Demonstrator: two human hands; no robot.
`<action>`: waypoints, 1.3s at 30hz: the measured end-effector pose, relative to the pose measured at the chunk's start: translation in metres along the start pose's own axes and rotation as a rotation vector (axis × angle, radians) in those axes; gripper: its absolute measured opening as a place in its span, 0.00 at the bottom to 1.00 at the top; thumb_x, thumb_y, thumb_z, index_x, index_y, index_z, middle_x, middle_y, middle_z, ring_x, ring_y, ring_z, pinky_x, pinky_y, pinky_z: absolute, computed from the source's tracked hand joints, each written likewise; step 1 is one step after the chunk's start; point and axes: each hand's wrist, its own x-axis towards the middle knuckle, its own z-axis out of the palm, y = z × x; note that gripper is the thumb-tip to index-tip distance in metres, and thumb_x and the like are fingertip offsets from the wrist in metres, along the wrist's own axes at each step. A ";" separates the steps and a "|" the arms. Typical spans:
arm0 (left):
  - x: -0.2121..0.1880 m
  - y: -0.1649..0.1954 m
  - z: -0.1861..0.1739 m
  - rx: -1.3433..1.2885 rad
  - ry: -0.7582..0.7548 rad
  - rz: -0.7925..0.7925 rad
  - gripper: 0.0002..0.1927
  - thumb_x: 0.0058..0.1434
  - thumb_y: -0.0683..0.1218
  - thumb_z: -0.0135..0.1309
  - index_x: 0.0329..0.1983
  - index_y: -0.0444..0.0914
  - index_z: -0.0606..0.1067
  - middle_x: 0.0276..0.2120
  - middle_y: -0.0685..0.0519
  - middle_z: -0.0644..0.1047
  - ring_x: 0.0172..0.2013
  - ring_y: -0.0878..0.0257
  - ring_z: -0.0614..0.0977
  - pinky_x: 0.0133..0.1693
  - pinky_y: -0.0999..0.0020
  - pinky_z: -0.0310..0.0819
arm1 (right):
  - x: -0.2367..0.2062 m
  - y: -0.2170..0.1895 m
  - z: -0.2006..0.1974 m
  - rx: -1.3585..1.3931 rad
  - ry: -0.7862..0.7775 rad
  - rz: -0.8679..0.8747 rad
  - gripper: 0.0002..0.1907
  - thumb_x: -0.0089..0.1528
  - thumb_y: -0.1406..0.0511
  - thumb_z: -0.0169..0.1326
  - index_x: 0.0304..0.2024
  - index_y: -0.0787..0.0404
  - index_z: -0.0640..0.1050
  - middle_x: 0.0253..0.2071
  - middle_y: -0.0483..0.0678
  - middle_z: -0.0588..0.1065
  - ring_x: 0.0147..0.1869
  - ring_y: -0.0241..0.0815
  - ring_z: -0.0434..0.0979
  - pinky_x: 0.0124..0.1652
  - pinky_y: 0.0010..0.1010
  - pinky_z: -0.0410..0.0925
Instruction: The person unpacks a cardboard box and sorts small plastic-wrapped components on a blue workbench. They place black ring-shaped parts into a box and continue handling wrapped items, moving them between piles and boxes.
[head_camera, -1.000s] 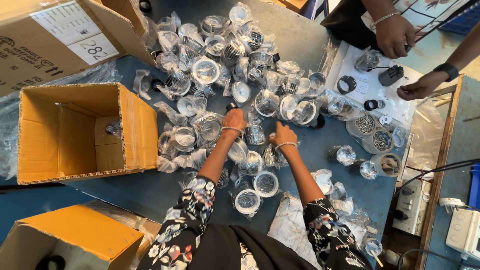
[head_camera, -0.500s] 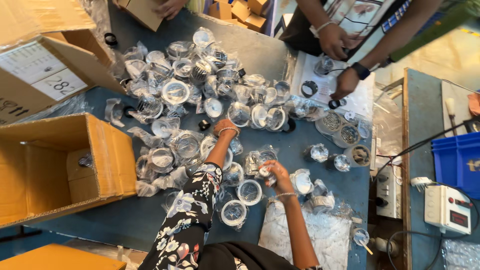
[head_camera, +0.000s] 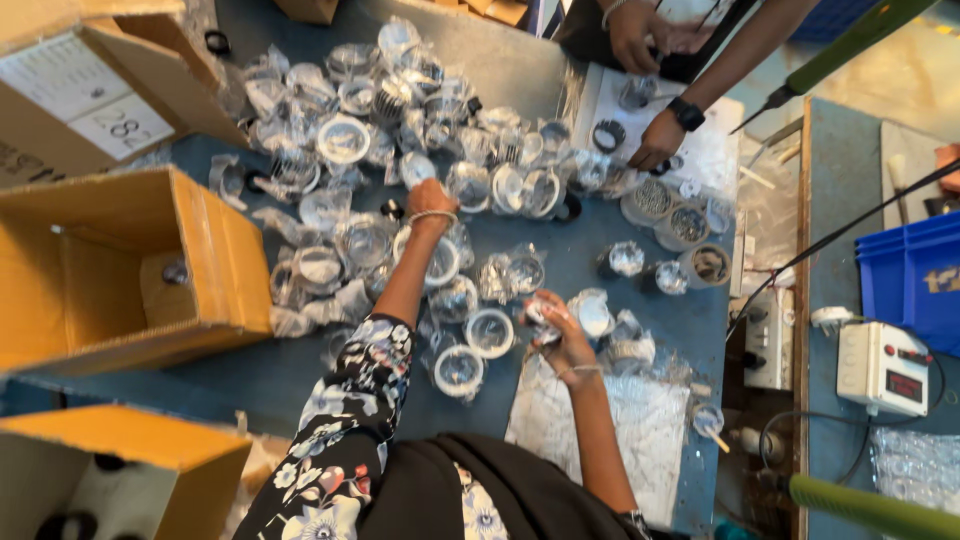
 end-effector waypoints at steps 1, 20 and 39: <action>-0.012 -0.005 -0.009 -0.140 -0.039 -0.015 0.18 0.54 0.52 0.65 0.36 0.33 0.80 0.36 0.37 0.82 0.40 0.43 0.85 0.43 0.53 0.80 | -0.005 -0.004 0.006 0.012 -0.032 -0.006 0.21 0.62 0.67 0.55 0.58 0.55 0.71 0.56 0.51 0.76 0.52 0.43 0.80 0.32 0.25 0.74; -0.306 -0.050 -0.007 -2.185 -0.735 -0.398 0.24 0.61 0.58 0.59 0.58 0.46 0.74 0.48 0.54 0.79 0.50 0.55 0.79 0.53 0.41 0.71 | -0.025 0.073 0.125 -0.563 -0.039 -0.617 0.13 0.75 0.63 0.50 0.42 0.66 0.77 0.41 0.53 0.73 0.44 0.44 0.73 0.45 0.32 0.67; -0.140 -0.115 -0.251 -0.533 1.271 -0.028 0.37 0.52 0.62 0.67 0.60 0.37 0.72 0.52 0.40 0.75 0.56 0.46 0.76 0.56 0.45 0.73 | -0.022 0.055 0.096 -0.928 0.036 -0.624 0.14 0.76 0.58 0.43 0.52 0.61 0.71 0.47 0.45 0.75 0.47 0.33 0.73 0.45 0.25 0.67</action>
